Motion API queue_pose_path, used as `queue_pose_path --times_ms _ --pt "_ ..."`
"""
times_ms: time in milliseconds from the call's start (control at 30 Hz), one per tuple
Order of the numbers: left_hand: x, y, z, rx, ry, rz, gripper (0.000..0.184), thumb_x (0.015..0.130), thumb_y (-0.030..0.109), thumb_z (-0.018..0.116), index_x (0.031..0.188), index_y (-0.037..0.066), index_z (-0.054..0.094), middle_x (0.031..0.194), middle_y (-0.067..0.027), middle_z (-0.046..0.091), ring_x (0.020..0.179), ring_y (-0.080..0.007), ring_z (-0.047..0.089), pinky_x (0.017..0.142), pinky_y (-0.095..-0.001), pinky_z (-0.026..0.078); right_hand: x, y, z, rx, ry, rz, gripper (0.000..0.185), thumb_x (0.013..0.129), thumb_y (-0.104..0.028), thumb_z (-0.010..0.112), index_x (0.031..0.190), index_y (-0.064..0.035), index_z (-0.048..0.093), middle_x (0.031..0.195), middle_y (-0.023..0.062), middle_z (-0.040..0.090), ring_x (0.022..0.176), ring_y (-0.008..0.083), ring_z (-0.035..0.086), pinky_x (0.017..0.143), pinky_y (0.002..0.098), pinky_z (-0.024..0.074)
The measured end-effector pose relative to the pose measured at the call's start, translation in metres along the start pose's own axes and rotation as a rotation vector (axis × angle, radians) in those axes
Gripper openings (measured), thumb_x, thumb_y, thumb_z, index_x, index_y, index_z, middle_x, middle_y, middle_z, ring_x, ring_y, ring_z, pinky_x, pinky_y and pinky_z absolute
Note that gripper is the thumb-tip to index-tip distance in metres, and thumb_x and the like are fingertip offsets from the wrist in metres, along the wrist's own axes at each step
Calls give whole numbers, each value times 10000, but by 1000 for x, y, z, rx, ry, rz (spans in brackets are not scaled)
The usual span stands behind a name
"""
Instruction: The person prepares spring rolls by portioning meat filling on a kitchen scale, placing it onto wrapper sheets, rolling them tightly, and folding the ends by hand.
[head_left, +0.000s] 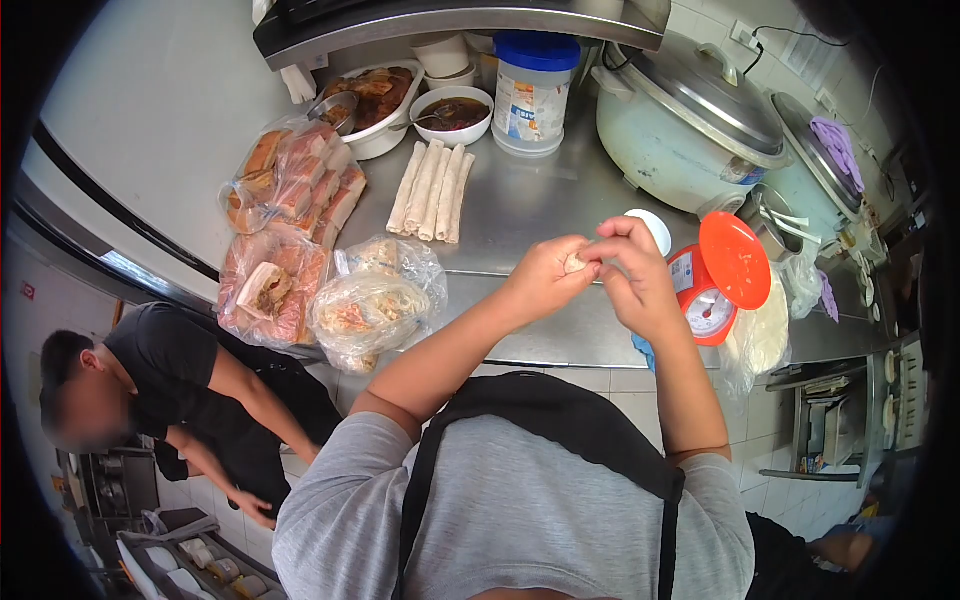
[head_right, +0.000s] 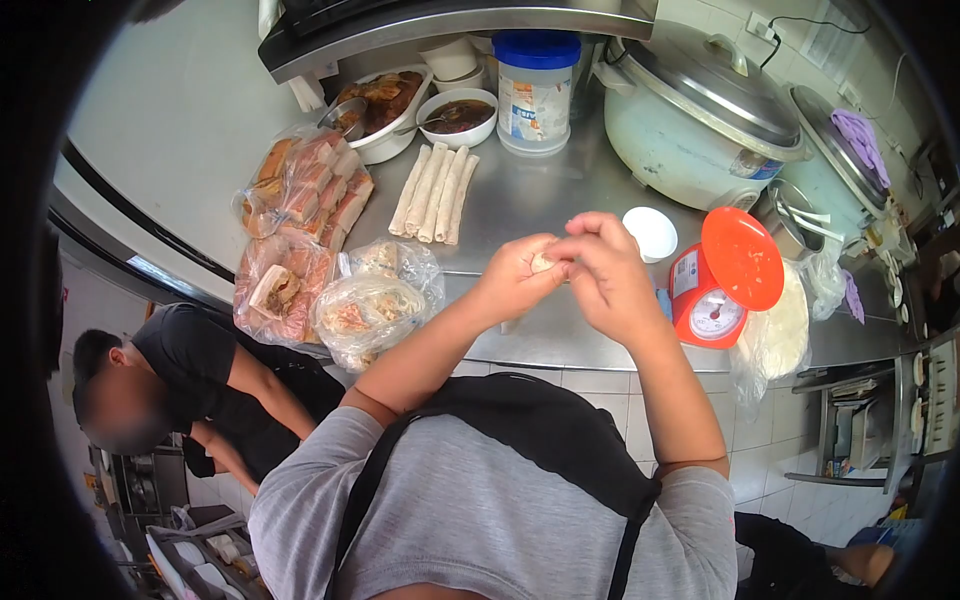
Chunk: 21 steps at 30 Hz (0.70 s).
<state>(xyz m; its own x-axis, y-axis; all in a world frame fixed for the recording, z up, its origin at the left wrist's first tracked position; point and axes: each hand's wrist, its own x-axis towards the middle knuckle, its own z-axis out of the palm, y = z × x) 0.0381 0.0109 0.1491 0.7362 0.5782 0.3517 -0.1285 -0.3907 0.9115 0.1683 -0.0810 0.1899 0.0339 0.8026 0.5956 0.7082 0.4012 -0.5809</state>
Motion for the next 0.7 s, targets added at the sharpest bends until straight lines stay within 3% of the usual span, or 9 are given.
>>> queue_pose_path --times_ms 33,133,433,700 --pt "0 3 -1 -12 -11 -26 121 818 145 596 833 30 563 695 3 537 642 -57 470 562 -231 404 1 -1 0 100 42 39 215 701 13 522 894 -38 602 1023 129 511 950 280 512 828 351 404" --pt "0 7 -4 -11 -20 -66 132 806 151 596 826 26 560 664 2 529 618 -66 468 547 -238 402 1 -4 5 0 51 102 137 742 -35 578 877 -27 597 999 130 521 943 274 521 806 329 429" --pt "0 6 1 135 4 -43 105 758 106 590 810 18 566 667 -31 560 618 -77 495 560 -261 419 10 -14 2 -69 -77 166 96 717 -54 624 808 -26 610 969 119 547 931 278 525 779 350 419" --pt "-3 4 -2 -77 -9 11 110 812 121 594 839 18 569 711 -3 567 641 -70 504 573 -242 424 3 -12 2 -260 -68 -50 212 689 44 549 833 -86 632 1030 104 557 961 270 517 848 382 359"
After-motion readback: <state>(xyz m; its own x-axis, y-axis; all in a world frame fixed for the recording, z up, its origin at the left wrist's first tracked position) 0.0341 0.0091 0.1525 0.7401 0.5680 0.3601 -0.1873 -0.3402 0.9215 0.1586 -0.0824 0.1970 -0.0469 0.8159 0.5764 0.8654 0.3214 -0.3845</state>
